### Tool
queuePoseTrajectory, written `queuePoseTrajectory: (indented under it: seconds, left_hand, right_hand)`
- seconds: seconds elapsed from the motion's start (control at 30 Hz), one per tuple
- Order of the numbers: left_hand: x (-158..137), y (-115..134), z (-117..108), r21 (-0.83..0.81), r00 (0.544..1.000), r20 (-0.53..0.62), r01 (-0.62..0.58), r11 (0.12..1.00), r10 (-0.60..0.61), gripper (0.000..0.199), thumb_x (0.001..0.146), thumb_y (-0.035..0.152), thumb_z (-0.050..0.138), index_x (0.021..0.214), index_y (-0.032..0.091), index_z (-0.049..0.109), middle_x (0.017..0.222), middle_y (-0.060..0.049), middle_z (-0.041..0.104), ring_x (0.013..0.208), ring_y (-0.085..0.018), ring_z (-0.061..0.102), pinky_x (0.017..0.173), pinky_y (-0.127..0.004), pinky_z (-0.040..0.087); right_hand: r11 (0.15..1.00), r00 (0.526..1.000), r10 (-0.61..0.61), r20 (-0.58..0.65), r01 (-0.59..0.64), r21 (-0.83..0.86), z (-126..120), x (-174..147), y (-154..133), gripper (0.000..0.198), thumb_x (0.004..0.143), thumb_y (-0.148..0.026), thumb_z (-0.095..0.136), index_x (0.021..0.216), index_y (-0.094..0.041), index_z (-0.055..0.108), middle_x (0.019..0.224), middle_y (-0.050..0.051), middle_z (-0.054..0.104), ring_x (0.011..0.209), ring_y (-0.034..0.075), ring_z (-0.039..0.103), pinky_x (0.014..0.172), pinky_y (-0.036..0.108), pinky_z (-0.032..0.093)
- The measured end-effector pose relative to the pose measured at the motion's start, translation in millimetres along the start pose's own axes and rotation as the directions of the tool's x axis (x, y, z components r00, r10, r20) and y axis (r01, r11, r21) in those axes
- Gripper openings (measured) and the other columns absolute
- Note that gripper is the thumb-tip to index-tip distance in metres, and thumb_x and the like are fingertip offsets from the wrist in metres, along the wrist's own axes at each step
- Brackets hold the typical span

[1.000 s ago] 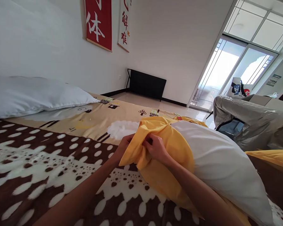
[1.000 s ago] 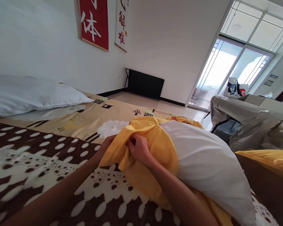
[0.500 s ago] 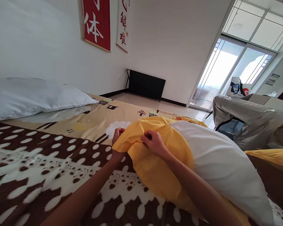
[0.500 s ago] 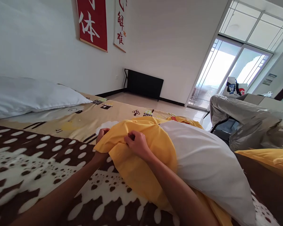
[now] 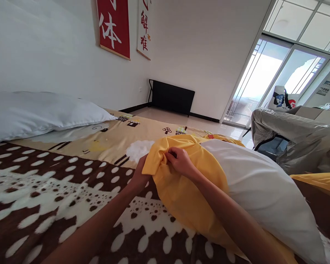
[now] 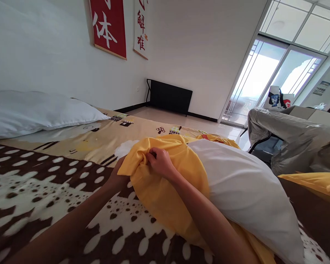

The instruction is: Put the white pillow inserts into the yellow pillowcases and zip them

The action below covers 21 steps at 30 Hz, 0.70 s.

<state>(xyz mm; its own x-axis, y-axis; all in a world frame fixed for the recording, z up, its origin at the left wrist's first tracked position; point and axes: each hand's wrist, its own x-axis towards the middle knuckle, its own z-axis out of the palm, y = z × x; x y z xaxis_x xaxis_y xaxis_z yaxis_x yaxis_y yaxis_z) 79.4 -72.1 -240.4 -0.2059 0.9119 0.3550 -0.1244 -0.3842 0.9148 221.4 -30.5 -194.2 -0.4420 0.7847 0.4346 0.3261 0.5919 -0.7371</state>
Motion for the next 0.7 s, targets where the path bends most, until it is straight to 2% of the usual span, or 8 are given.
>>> queuePoseTrajectory:
  seconds: [0.13,0.27,0.37,0.43,0.5,0.6,0.7]
  left_hand:
    - [2.1,9.0,-0.2,0.043,0.995,0.095,-0.016,0.999,0.012,0.025,0.051,0.02,0.072,0.072,0.013,0.06,0.065,0.0,0.056,0.058,-0.011,0.045,0.049,-0.019,0.038]
    - [5.6,15.3,-1.3,0.126,0.991,0.127,-0.053,0.991,0.037,0.021,0.05,0.016,0.069,0.067,0.014,0.057,0.061,0.002,0.053,0.058,-0.011,0.042,0.05,-0.019,0.037]
    - [5.8,22.2,0.9,0.158,0.993,0.111,-0.056,0.986,0.038,0.02,0.049,0.017,0.069,0.065,0.014,0.058,0.061,0.002,0.054,0.061,-0.011,0.042,0.052,-0.019,0.038]
    - [3.9,26.8,3.6,0.14,0.997,0.072,-0.012,0.99,0.002,0.02,0.049,0.017,0.07,0.064,0.014,0.058,0.06,0.003,0.053,0.06,-0.01,0.041,0.051,-0.019,0.036]
    - [1.5,29.9,6.0,0.038,0.994,0.042,0.095,0.995,-0.097,0.022,0.047,0.015,0.071,0.065,0.013,0.06,0.059,0.003,0.053,0.058,-0.009,0.04,0.05,-0.018,0.034]
    - [1.0,31.2,6.7,-0.142,0.964,0.059,0.264,0.954,-0.258,0.025,0.047,0.018,0.072,0.069,0.014,0.06,0.058,0.003,0.054,0.054,-0.009,0.042,0.047,-0.019,0.034]
    - [6.3,31.4,3.2,-0.222,0.946,0.074,0.324,0.92,-0.316,0.022,0.055,0.026,0.069,0.07,0.013,0.06,0.06,0.0,0.056,0.051,-0.011,0.045,0.046,-0.022,0.038]
  right_hand:
    - [0.999,1.0,-0.011,-0.02,0.012,0.048,-3.0,-0.4,0.0,0.017,0.075,-0.029,0.051,0.064,-0.017,0.057,0.058,-0.004,0.05,0.057,0.009,0.042,0.056,0.022,0.033]
    - [0.995,0.999,-0.005,-0.045,0.009,0.103,-0.7,0.8,4.2,0.018,0.075,-0.029,0.052,0.065,-0.017,0.06,0.06,-0.003,0.053,0.059,0.01,0.045,0.057,0.022,0.035]
    - [0.993,0.999,0.017,-0.047,-0.012,0.117,0.3,1.3,5.7,0.019,0.075,-0.031,0.054,0.066,-0.017,0.061,0.061,-0.002,0.056,0.06,0.011,0.047,0.058,0.023,0.036]
    - [0.992,0.999,0.02,-0.031,-0.016,0.127,-0.1,1.3,4.8,0.018,0.075,-0.032,0.055,0.067,-0.017,0.062,0.062,-0.002,0.057,0.06,0.011,0.048,0.058,0.023,0.036]
    - [0.994,1.0,0.013,-0.016,-0.011,0.107,-1.1,0.8,2.9,0.018,0.076,-0.031,0.055,0.066,-0.017,0.06,0.061,-0.003,0.056,0.059,0.011,0.047,0.058,0.022,0.035]
    - [1.0,0.999,-0.011,-0.031,0.011,-0.018,-2.7,-0.3,0.7,0.019,0.08,-0.029,0.053,0.064,-0.018,0.053,0.059,-0.004,0.051,0.057,0.01,0.042,0.056,0.022,0.032]
    - [0.985,0.998,-0.037,-0.053,0.028,-0.171,-3.3,-0.9,1.2,0.019,0.084,-0.026,0.048,0.065,-0.019,0.046,0.061,-0.003,0.048,0.057,0.011,0.04,0.056,0.023,0.029]
